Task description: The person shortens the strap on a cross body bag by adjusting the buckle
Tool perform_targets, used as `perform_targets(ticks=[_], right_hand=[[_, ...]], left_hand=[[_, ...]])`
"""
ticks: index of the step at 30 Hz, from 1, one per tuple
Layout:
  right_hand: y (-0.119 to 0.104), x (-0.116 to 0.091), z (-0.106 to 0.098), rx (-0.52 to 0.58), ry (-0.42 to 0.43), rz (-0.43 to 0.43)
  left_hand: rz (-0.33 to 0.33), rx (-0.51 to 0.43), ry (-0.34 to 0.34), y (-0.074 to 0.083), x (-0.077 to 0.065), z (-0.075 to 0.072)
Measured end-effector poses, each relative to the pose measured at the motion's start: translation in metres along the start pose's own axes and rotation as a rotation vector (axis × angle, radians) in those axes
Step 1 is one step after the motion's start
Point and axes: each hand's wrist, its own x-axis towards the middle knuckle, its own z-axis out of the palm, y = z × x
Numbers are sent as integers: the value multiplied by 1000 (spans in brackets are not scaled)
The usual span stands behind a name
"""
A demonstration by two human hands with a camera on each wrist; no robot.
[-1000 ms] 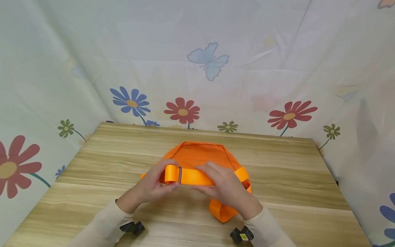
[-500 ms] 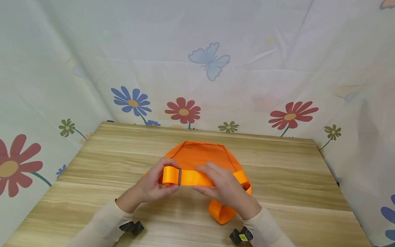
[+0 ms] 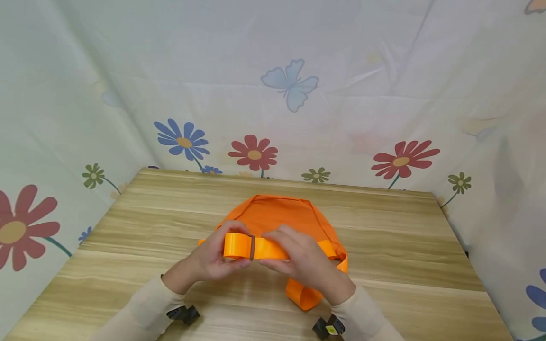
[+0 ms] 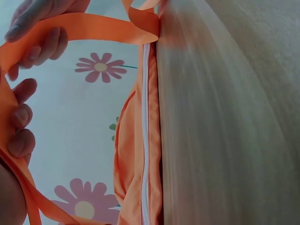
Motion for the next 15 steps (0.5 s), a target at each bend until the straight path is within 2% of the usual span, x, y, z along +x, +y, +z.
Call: perform_targets(ticks=[5,9,15], right_hand=[[0,-1,2,-10,-19,4],[-1,-1,4,-20,-38,28],[-2,0,6,-16,-49,31]], left_hand=[[-43,61,-87,4,4,-5],[-42,105,-165,4,9,-10],[-97,165,-228,7,12,-12]])
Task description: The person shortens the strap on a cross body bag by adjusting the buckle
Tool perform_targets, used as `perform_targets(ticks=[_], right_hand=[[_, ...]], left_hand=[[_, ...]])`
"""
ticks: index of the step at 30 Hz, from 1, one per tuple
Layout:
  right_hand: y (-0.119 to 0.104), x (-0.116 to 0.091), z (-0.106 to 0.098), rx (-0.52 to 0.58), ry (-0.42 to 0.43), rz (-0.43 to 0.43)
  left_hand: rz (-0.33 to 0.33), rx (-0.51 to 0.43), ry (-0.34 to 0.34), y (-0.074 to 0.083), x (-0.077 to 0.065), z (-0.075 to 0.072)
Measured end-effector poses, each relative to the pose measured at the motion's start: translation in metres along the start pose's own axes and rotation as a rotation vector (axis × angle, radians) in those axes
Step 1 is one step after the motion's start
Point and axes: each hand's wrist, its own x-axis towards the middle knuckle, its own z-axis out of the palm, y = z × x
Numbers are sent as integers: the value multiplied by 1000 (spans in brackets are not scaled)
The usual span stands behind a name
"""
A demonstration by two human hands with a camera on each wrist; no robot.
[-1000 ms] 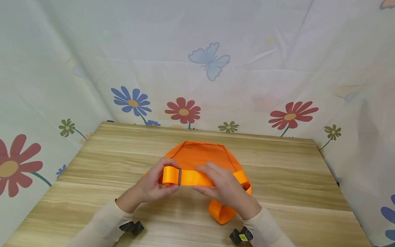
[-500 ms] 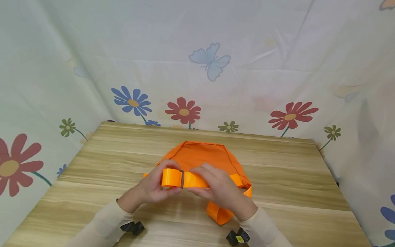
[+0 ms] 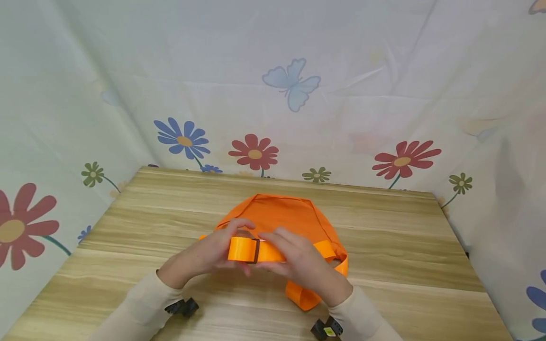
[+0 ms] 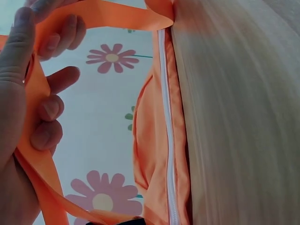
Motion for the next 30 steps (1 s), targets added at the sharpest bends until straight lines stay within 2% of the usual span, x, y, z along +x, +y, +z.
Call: perform_targets(ticks=[5,8,17,22,26,30], right_hand=[[0,1,2,16,3,-26],[0,1,2,16,2,-24],[3,-2,2,7,21,-3],[5,-2,2,13,34,-14],[7,-4,0,16,58,-22],[10,-6,-3,8,87,-19]], left_hand=[[-35,24,-27,3,2,-1],[-30,54,-18,2,2,-1],[106,154,68,-3,0,0],[155,209,127,-4,-2,-1],[123,209,116,-5,-5,-6],[63,257,119,-9,-14,-13]])
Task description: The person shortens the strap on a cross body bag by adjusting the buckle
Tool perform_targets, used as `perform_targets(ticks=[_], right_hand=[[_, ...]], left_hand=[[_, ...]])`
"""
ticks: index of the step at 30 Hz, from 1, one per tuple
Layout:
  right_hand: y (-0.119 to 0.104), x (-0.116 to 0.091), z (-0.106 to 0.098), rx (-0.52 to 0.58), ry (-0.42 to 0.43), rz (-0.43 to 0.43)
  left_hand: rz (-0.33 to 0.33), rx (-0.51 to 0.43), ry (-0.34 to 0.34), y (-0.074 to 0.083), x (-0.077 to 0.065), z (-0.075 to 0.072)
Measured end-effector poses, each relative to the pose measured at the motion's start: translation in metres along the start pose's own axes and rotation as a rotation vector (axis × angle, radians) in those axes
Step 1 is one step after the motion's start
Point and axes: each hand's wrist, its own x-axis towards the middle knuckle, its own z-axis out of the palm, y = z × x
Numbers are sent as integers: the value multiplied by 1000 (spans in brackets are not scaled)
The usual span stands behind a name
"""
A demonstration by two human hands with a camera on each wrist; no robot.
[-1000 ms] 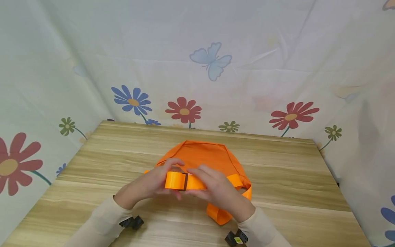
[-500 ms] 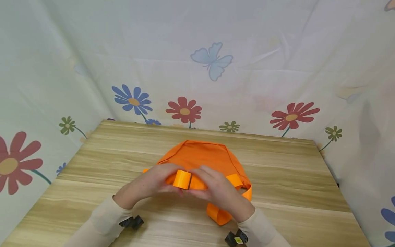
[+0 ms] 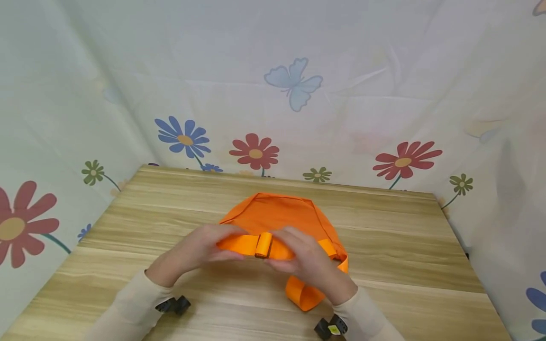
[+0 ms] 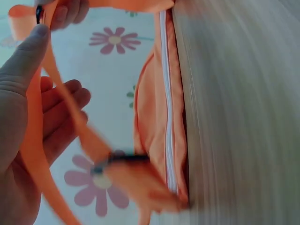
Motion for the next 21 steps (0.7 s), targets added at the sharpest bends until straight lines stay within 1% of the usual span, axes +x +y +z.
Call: perform_targets(ticks=[2,5,10,14,18,21], right_hand=[[1,-1,-2,-6,10,5],[2,-2,-4,-8,8,16],[4,-3,-5,3,-4,4],[5,-3,-3,7,-4,-12],[4,-3,-3,16,3,-10],[3,-3,-3,18,11,-7]], left_hand=[[-14,27,8,-4,-5,-3],[-9,50,32,-11,-13,-8],[6,46,49,-21,-23,-11],[-5,35,48,-23,-29,-13],[-18,40,45,-24,-33,-16],[-26,33,25,-25,-36,-19]])
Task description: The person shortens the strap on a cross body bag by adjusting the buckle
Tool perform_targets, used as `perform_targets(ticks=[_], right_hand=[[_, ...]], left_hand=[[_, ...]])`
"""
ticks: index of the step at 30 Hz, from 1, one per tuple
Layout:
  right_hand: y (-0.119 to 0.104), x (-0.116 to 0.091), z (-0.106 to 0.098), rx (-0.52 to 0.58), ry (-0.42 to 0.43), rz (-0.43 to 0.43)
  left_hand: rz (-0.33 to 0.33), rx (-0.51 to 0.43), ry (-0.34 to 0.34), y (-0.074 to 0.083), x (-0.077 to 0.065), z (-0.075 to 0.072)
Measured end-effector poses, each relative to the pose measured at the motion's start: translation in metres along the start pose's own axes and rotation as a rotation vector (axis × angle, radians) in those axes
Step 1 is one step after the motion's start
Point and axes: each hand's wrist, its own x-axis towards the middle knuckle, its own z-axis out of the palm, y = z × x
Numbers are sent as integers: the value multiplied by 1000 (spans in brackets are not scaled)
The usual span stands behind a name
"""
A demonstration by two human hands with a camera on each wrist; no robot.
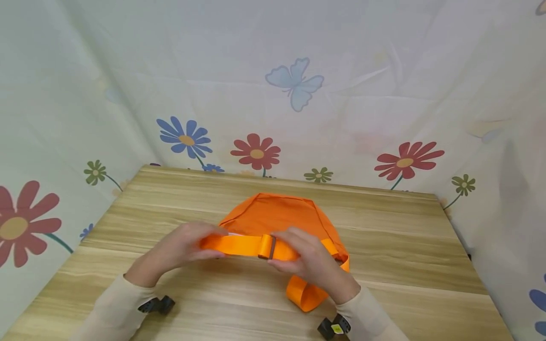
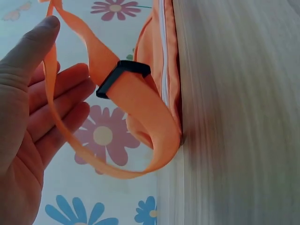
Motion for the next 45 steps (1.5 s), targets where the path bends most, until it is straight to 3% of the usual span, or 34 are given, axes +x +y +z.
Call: perform_targets(ticks=[8,11,14,18,20,22,28,35,45], right_hand=[[2,-3,-1,7,1,3],[3,-5,-2,23,16,15],[5,-6,-3,31,20,18],[5,-6,-3,34,18,3],[5,-5,-2,42,25,-5],[5,-5,-1,46,30,-14],[2,-2,4,62,6,3],[1,0,7,79,18,-2],[2,-5,-5,-50,-83,42]], left_hand=[[49,-21,-5,-11,-7,-3],[37,-1,-10,-14,-10,-6],[-30,21,-56,-14,-12,-11],[-180,37,-162,-13,-10,-12],[-207,39,-188,-9,-5,-8],[-187,17,-179,-3,3,-1],[-23,-100,-78,23,29,24],[-57,-335,-72,44,49,37],[-34,-231,-47,44,47,39]])
